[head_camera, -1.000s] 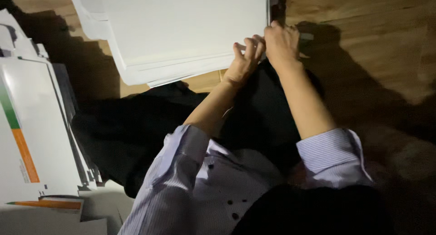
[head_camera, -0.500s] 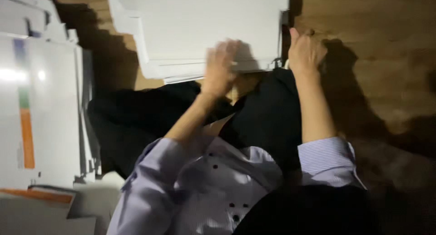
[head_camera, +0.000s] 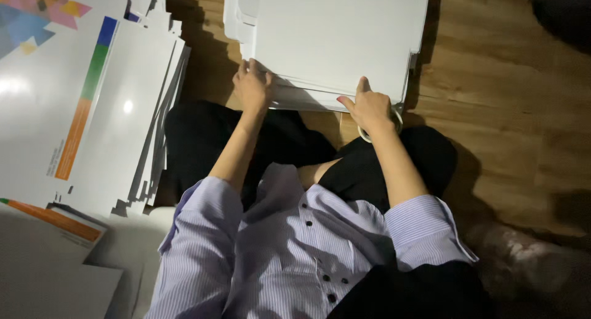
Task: The person sits on the floor and repeatedly applies adhesive tape to the edges of white paper sheets. They tear the tape from a roll, press it onto the paper, and stack the taped sheets. The person occasionally picks up a printed sheet to place it on the stack.
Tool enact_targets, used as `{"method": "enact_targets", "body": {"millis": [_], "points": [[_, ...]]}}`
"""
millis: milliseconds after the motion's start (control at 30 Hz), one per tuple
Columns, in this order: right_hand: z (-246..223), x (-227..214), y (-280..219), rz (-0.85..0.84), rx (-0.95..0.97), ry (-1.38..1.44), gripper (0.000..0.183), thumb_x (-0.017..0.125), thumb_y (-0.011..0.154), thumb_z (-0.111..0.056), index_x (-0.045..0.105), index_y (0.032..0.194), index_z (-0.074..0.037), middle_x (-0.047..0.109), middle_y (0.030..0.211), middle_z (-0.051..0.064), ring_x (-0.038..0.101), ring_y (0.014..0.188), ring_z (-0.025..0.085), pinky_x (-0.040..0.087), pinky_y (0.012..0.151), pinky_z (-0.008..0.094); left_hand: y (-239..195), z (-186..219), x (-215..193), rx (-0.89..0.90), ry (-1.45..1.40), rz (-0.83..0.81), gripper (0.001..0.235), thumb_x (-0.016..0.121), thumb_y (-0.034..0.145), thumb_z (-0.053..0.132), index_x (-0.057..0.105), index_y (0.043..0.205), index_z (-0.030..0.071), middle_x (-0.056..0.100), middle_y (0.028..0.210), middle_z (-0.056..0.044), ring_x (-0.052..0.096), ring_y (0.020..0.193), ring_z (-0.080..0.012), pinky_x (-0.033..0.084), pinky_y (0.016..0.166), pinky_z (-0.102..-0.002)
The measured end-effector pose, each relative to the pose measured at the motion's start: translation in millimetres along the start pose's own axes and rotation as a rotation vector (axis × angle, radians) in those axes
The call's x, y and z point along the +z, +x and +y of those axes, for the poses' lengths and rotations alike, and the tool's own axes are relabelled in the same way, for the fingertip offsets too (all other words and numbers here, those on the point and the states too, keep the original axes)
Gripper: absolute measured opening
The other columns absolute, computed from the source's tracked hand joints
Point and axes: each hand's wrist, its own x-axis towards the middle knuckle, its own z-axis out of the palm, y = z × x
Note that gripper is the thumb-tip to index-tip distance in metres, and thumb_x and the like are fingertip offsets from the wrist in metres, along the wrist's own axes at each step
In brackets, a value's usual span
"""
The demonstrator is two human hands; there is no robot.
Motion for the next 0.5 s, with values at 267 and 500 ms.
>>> {"method": "enact_targets", "body": {"millis": [267,500], "points": [[8.6,22.6,7.8,0.056,0.006,-0.015,0.077,0.032,0.089,-0.055,0.031,0.135,0.006,0.063,0.091,0.027,0.063,0.085,0.042,0.046,0.073,0.053,31.0,25.6,-29.4,-0.255,-0.605,0.104,0.016,0.07,0.064,0.042,0.066,0.062,0.026,0.06,0.048,0.006,0.066,0.058,-0.0155,0.051,0.05,-0.029],[-22.4,-10.6,-14.6,0.71,-0.079,-0.097,0.071,0.046,0.086,-0.056,0.046,0.124,0.003,0.057,0.05,0.014,0.063,0.049,0.031,0.048,0.052,0.039,11.5,64.9,-59.8,-0.383,-1.371,-0.001,0.018,0.069,0.06,0.009,0.059,0.071,-0.002,0.059,0.056,-0.017,0.063,0.044,-0.0219,0.057,0.04,-0.033]]}}
